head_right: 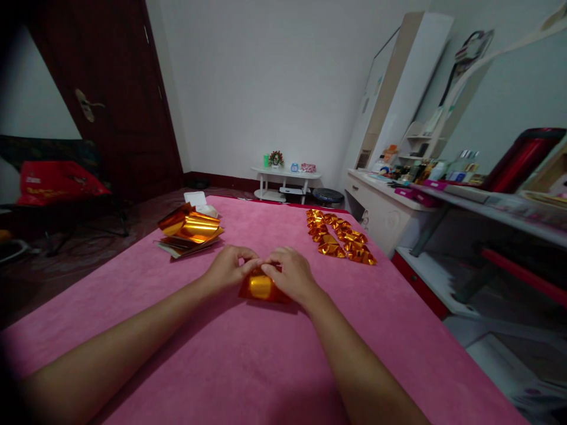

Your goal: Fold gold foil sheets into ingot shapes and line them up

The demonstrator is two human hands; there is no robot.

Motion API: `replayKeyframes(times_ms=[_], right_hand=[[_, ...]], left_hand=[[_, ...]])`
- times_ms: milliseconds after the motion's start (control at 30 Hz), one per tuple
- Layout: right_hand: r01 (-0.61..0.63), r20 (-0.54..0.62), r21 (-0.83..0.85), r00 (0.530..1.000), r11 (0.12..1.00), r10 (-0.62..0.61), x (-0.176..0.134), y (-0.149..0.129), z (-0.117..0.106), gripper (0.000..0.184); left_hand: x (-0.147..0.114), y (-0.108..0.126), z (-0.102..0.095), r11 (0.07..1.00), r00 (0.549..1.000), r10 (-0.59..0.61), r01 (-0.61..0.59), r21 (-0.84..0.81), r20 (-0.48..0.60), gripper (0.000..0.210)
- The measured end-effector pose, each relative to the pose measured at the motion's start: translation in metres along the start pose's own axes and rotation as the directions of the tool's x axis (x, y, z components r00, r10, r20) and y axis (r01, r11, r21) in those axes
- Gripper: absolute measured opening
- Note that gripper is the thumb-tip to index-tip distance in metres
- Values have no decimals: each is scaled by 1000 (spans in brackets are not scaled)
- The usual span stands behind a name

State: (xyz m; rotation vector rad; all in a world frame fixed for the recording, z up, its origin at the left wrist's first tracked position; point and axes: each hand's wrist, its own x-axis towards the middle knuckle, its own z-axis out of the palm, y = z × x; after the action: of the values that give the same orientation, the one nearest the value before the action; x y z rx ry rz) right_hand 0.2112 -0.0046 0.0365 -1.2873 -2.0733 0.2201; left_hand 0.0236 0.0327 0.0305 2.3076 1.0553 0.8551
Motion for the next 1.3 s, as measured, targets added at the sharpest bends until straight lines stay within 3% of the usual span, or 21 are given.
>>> replayKeyframes(times_ms=[100,200,433,533,700,767,900,1000,1133,1233,1300], right_hand=[[44,40,-24,998,999,-43,1,-7,5,15],[21,64,44,998,999,-24,0,5,5,19],[-160,6,144,987,976,161,-7,48,-6,22],[-210,-43,198,974,958,222,-8,45,-3,23],[-254,31,258,966,932,255,-4,23,11,15],[-264,29,249,964,932,265,-3,15,15,19],[-236,26,264,971,935,238,-3,0,20,16],[-192,45,369,981,909,189,-2,-13,24,14],[-194,102,517,981,834,165,-1,-23,21,14],[-218,89,535,975,816,202,-1,-15,12,11],[-271,81,623,955,734,284,-2,-2,4,10]], left_hand=[[-1,2,0,998,999,39,-39,49,1,25],[0,-4,-2,996,999,35,-33,78,-14,24],[6,-28,-16,985,991,-80,95,143,-108,27],[6,-30,-17,981,986,-121,137,137,-119,28],[5,-22,-14,982,993,-108,115,151,-55,29],[4,-16,-14,972,998,-45,55,230,-49,29],[2,3,-11,878,979,204,-172,446,-25,30],[1,13,-4,783,963,270,-212,584,-12,36],[0,6,-1,760,946,315,-203,617,-76,41],[2,-11,-14,801,935,300,-140,582,-188,46],[4,-26,-27,846,925,233,-41,531,-301,48]])
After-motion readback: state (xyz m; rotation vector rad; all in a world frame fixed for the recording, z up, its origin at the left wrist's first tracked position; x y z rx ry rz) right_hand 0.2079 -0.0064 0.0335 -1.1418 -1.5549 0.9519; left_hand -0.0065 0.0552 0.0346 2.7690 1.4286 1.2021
